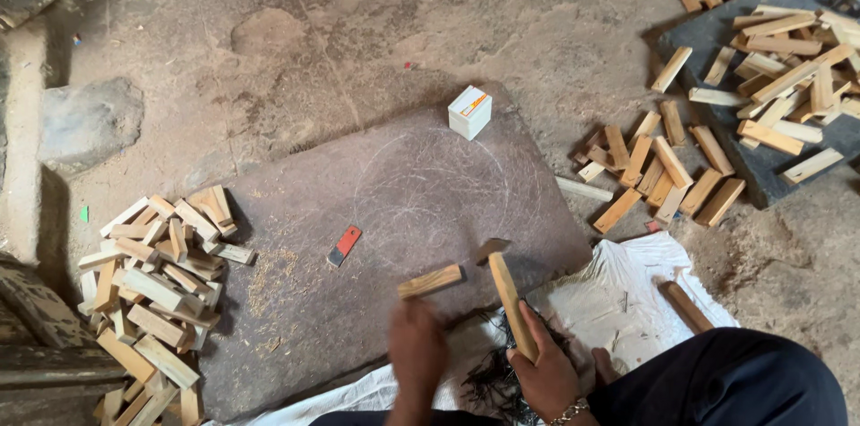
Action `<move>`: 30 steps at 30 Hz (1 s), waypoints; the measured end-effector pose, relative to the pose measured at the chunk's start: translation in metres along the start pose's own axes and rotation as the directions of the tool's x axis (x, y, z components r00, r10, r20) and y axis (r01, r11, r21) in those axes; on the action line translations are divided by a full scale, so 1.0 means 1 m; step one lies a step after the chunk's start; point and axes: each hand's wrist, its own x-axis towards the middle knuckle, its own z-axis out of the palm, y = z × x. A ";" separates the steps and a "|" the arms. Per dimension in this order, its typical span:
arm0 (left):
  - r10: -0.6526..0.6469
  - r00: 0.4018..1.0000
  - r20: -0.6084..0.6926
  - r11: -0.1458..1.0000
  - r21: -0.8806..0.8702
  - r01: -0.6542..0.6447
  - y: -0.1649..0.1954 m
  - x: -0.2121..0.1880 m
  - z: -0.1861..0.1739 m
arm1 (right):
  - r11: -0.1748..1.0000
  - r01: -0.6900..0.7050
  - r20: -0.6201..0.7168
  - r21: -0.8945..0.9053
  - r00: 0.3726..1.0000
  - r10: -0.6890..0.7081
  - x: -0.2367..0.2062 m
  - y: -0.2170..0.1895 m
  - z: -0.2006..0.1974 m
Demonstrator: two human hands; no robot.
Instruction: The person sits on the floor and repeatedly hammers nails into small wooden blocks placed on a stone slab. They pick up each block, position it, drive a nail with a hammer, and set the finished piece aside.
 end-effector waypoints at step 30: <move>0.336 0.861 0.383 0.940 -0.200 -0.278 0.015 -0.062 0.060 | 0.931 0.115 0.129 -0.346 0.989 -0.074 -0.019 -0.040 0.013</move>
